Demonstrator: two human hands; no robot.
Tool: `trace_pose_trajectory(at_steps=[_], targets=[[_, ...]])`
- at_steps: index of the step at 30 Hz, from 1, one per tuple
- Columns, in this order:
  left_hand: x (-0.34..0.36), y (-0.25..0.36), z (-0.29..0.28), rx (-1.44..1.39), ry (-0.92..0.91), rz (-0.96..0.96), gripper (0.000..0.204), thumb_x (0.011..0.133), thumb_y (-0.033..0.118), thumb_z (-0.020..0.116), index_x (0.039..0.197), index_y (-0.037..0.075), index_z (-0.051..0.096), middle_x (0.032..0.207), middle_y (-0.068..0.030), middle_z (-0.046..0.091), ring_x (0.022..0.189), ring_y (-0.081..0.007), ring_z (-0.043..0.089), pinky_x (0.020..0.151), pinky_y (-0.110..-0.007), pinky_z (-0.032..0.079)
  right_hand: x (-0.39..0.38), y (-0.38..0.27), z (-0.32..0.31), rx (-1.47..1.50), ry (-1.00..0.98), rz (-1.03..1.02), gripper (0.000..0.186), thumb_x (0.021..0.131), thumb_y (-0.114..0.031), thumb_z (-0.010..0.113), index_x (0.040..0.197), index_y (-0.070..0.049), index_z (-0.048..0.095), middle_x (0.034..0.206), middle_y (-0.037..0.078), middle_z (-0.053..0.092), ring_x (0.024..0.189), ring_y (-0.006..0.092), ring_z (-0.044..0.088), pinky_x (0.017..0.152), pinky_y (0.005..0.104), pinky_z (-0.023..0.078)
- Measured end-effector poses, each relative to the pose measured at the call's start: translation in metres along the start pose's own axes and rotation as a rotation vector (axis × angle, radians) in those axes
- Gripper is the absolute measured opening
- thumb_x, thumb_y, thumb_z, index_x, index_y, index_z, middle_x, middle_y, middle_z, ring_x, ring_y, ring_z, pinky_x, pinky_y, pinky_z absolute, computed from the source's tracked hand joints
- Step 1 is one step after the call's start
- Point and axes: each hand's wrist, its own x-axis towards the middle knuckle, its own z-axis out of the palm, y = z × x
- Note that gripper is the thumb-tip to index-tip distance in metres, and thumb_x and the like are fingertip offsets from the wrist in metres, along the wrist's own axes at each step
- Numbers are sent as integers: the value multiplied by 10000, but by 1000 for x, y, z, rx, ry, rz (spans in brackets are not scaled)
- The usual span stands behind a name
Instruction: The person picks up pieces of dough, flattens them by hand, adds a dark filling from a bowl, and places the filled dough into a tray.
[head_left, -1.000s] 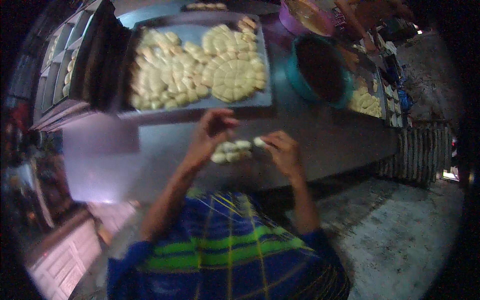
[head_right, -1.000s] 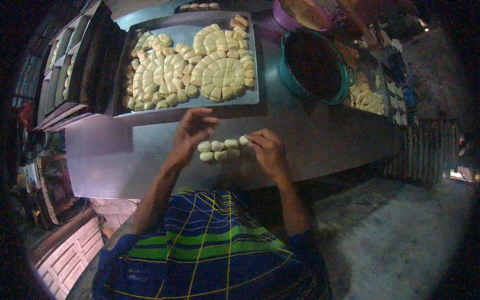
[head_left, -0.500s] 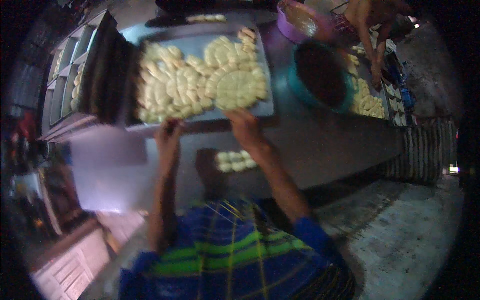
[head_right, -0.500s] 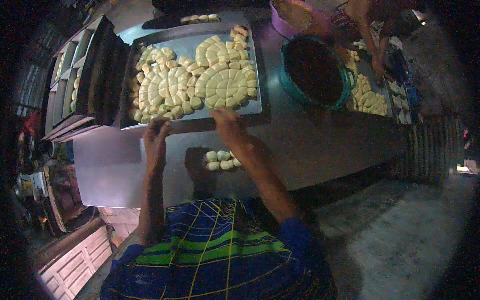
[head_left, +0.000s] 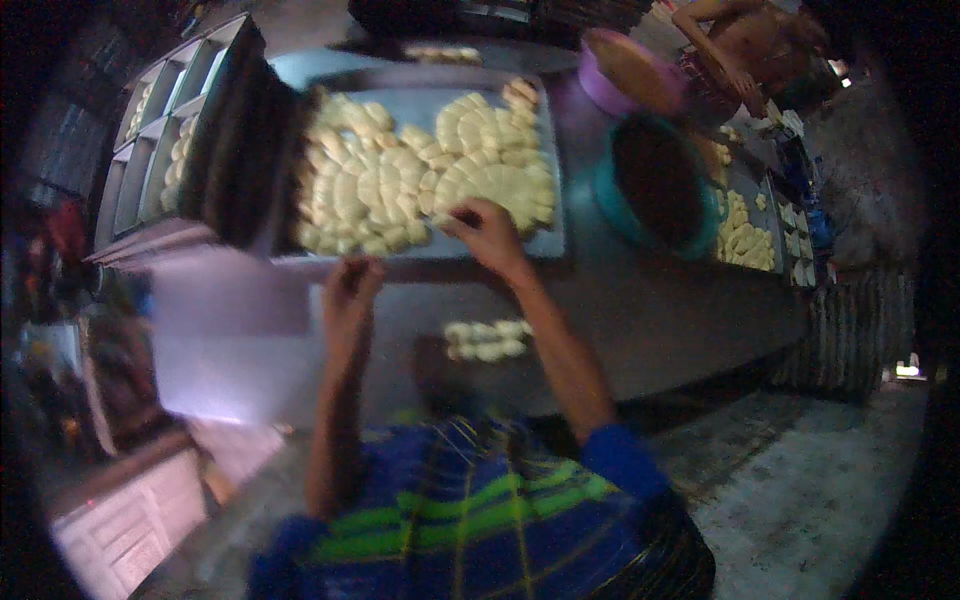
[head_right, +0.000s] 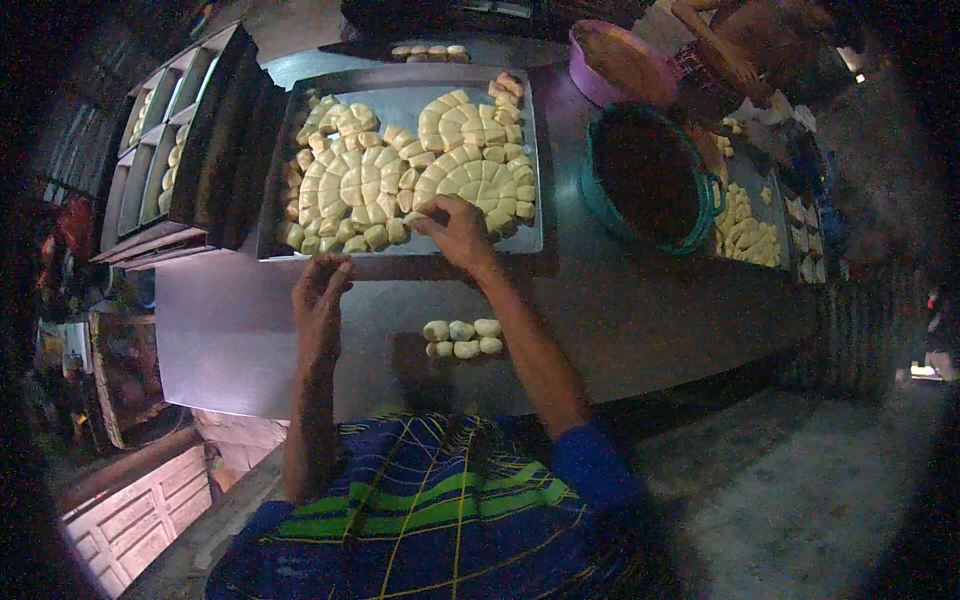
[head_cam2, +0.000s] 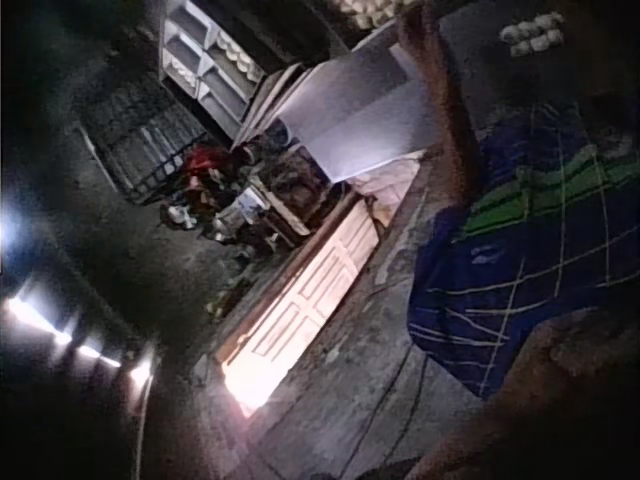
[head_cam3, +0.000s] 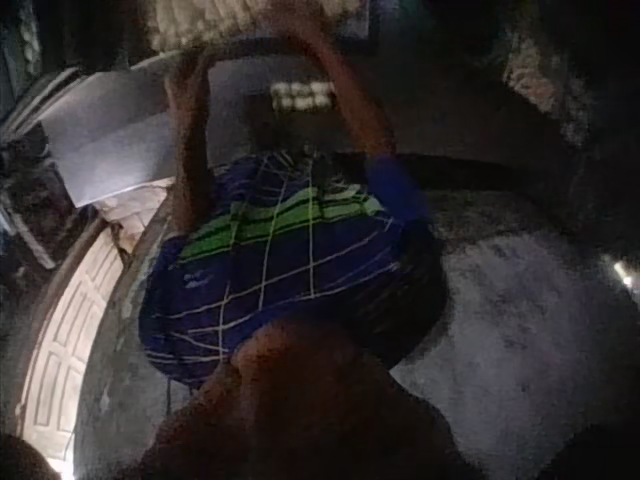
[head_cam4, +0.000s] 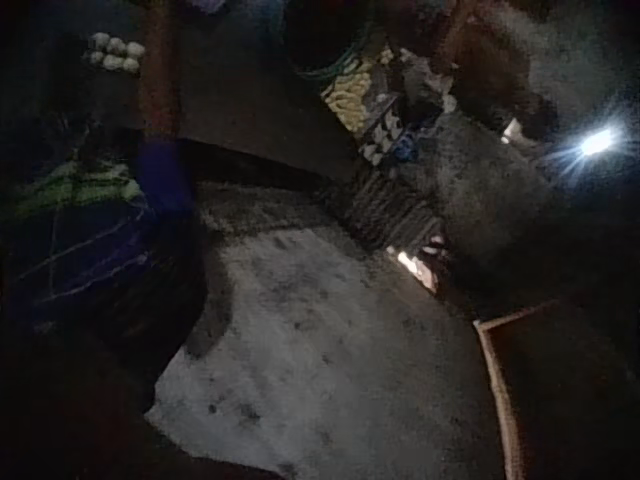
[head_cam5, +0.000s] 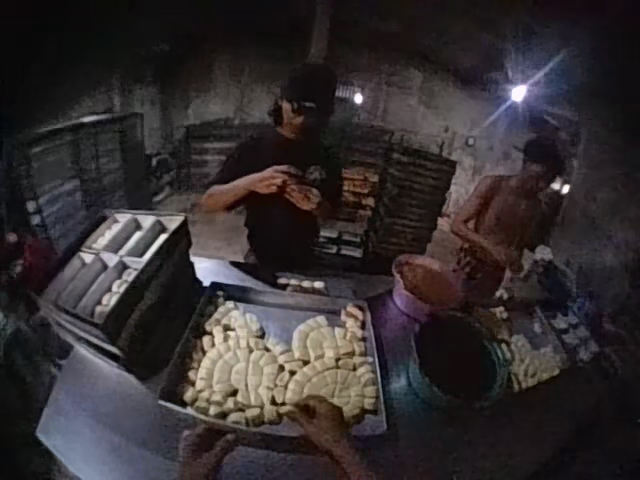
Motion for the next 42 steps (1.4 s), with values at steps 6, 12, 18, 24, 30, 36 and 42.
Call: trace_pose_trajectory(at_steps=[6,12,18,24,30,36,42], targets=[[-12,48,67,250,-32,375,147,948,126,634,1055,27,652,999,-81,683,937,-182,643,845,-320,492,-96,-49,-14,804,96,80,399,884,-114,714,1251,-36,579,1106,102,691,986,168,662,867,316,532],[-33,59,129,573,-299,1121,121,871,113,682,970,44,673,987,-114,692,957,-313,668,820,-424,534,-153,-52,-7,648,111,-41,558,1042,-449,397,1422,-41,409,1233,109,586,1147,259,585,1016,428,453],[-34,23,121,268,-763,632,376,910,413,633,952,43,681,995,-142,701,953,-342,670,856,-405,519,-192,-12,-11,1143,-7,175,506,1057,-422,386,1411,-65,437,1282,111,561,1163,282,580,1011,442,464],[-47,-2,150,-590,-787,-40,457,1008,416,450,1162,20,617,1163,-148,655,1083,-264,625,898,-390,504,-187,28,-46,660,198,-40,395,960,-245,582,1306,-59,546,1206,80,618,1081,221,613,903,381,533],[-53,-17,84,-206,-702,-247,343,994,286,521,1183,12,602,1173,-124,650,1119,-224,612,1006,-364,452,-126,-17,-234,491,333,105,380,893,-24,652,1272,-25,639,1151,54,695,980,142,660,829,302,559],[-44,-23,42,-177,-443,-228,261,956,252,588,1054,18,644,1065,-102,675,1027,-198,631,953,-356,474,-45,27,-334,-474,-232,112,248,903,-7,652,1143,9,709,963,30,735,859,81,625,720,257,506],[-46,-24,30,-127,-387,-255,249,946,238,598,1056,19,641,1018,-97,681,991,-199,642,949,-350,479,-26,58,-338,-553,-517,297,248,844,-6,695,1085,-35,742,864,2,727,776,74,608,676,281,494]])
